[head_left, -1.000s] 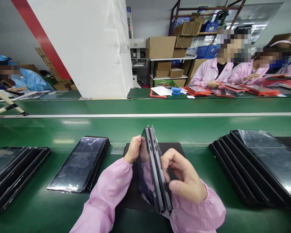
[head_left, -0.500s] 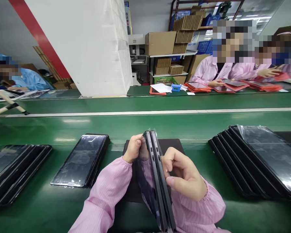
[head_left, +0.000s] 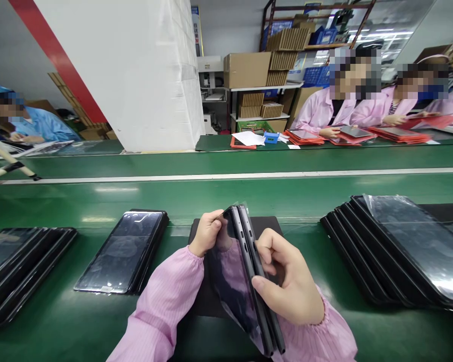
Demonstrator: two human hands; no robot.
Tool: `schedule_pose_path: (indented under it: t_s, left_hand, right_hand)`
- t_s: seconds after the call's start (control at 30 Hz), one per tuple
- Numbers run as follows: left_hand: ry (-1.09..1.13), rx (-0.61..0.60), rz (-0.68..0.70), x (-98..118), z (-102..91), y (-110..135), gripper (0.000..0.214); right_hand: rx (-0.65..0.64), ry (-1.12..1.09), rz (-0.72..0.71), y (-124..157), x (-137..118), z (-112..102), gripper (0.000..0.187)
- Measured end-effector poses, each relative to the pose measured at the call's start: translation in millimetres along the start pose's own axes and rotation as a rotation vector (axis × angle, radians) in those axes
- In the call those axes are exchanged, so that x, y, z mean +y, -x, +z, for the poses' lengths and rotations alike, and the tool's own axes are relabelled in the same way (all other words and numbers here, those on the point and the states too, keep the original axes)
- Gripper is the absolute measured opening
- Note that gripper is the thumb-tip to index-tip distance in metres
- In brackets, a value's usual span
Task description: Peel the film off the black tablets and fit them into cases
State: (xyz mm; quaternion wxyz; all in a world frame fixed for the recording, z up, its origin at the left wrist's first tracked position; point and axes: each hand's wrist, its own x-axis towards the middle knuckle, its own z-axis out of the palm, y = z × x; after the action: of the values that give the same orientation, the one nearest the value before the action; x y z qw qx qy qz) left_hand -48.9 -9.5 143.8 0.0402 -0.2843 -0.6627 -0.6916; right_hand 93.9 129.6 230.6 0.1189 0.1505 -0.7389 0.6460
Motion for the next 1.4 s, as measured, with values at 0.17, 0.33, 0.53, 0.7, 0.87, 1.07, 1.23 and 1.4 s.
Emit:
schedule_pose_path:
  t_s: [0.17,0.33,0.53,0.7,0.87,1.07,1.23,1.4]
  left_hand:
    - [-0.025,-0.013,0.028,-5.3,-0.1,-0.8,0.074]
    - [-0.018,-0.042,0.07,-7.7,-0.4,-1.8,0.073]
    - [-0.003,-0.076,0.131,-4.1,-1.3,-2.0,0.073]
    - [0.007,-0.116,0.139,-3.7,-1.7,0.5,0.074]
    - [0.037,-0.127,0.115,-5.0,-2.1,2.7,0.074]
    - [0.053,-0.104,0.094,-10.0,-1.5,-0.1,0.074]
    - [0.047,-0.074,0.098,-11.1,-1.0,-1.4,0.072]
    - [0.033,-0.049,0.113,-9.3,-0.7,-2.4,0.071]
  right_hand:
    - [0.103,0.037,0.043,-5.0,-2.4,7.7,0.028]
    - [0.127,-0.103,0.059,-3.2,3.8,10.6,0.029]
    - [-0.026,-0.253,0.041,1.6,8.2,7.1,0.022]
    - [-0.102,-0.302,0.035,5.0,8.4,4.7,0.014]
    - [-0.146,-0.482,0.069,6.8,15.1,8.0,0.013]
    - [-0.086,-0.596,0.032,-0.5,19.6,12.9,0.015]
    - [-0.049,-0.577,0.041,-3.3,19.2,11.1,0.017]
    - [-0.035,-0.506,0.088,-4.3,17.2,7.8,0.016]
